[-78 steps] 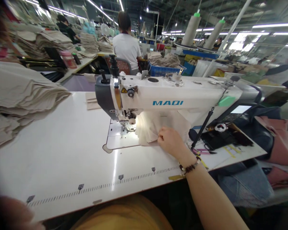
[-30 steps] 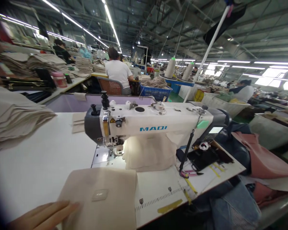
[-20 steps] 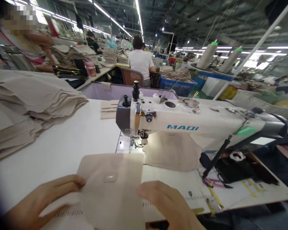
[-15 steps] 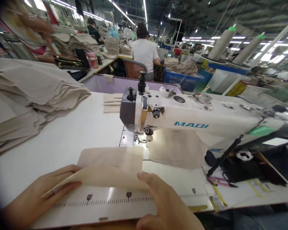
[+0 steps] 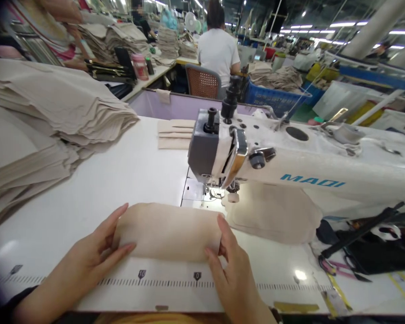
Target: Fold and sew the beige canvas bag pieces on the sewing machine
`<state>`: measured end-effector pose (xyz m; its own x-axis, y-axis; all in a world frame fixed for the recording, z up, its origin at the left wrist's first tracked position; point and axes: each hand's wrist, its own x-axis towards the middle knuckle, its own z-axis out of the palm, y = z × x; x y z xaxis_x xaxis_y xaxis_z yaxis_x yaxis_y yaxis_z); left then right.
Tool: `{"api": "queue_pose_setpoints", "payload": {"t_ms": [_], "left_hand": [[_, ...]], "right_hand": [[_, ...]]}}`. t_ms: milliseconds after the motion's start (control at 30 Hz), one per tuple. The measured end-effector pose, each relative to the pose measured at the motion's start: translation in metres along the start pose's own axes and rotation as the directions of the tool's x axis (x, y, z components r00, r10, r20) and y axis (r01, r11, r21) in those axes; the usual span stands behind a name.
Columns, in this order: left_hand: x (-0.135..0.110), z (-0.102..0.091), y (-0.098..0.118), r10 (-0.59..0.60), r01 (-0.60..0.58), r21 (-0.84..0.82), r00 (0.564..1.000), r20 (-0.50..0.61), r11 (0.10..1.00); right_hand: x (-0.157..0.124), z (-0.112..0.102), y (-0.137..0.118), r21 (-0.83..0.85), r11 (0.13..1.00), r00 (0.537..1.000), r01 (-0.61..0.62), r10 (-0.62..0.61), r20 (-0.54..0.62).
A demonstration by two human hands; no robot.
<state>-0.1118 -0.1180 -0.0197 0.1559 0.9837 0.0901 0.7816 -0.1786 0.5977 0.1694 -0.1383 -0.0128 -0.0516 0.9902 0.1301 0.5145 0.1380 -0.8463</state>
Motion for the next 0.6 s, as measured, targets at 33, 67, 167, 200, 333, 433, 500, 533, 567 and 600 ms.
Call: {"api": "queue_pose_setpoints", "payload": {"t_ms": [33,67,167,200,333,433,500,533,567,600], "left_hand": [[0.0,0.0,0.001,0.047,-0.047,0.022,0.999,0.004,0.999],[0.0,-0.001,0.002,0.098,-0.098,0.037,0.995,0.013,0.994],[0.0,-0.003,0.008,0.183,-0.183,0.062,0.983,0.009,0.981],[0.0,-0.003,0.01,0.188,-0.187,0.067,0.982,0.002,0.98],[-0.001,-0.002,0.013,0.175,-0.175,0.063,0.985,0.0,0.983],[-0.003,-0.001,0.012,0.165,-0.167,0.03,0.985,0.05,0.986],[-0.003,-0.001,0.011,0.146,-0.147,0.006,0.987,0.072,0.989],[-0.003,-0.002,0.011,0.137,-0.137,-0.004,0.988,0.075,0.991],[-0.002,-0.002,0.011,0.127,-0.127,-0.013,0.989,0.076,0.992],[-0.002,-0.003,0.011,0.119,-0.117,-0.022,0.99,0.082,0.993]], "right_hand": [[0.0,-0.001,0.001,-0.074,0.996,0.999,0.045,-0.044,0.01],[0.001,-0.003,0.0,-0.141,0.986,0.996,0.092,-0.088,0.03],[0.006,-0.007,-0.004,-0.232,0.956,0.982,0.18,-0.162,0.095],[0.008,-0.008,-0.006,-0.231,0.956,0.982,0.18,-0.16,0.103],[0.011,-0.007,-0.01,-0.207,0.973,0.993,0.1,-0.084,0.085],[0.01,-0.004,-0.009,-0.212,0.976,0.998,0.048,-0.038,0.052],[0.008,-0.003,-0.007,-0.226,0.973,0.999,0.036,-0.029,0.036],[0.007,-0.003,-0.006,-0.236,0.971,0.999,0.029,-0.024,0.025],[0.006,-0.003,-0.005,-0.248,0.969,1.0,0.021,-0.018,0.015],[0.005,-0.003,-0.004,-0.26,0.965,1.0,0.014,-0.013,0.007]]}}
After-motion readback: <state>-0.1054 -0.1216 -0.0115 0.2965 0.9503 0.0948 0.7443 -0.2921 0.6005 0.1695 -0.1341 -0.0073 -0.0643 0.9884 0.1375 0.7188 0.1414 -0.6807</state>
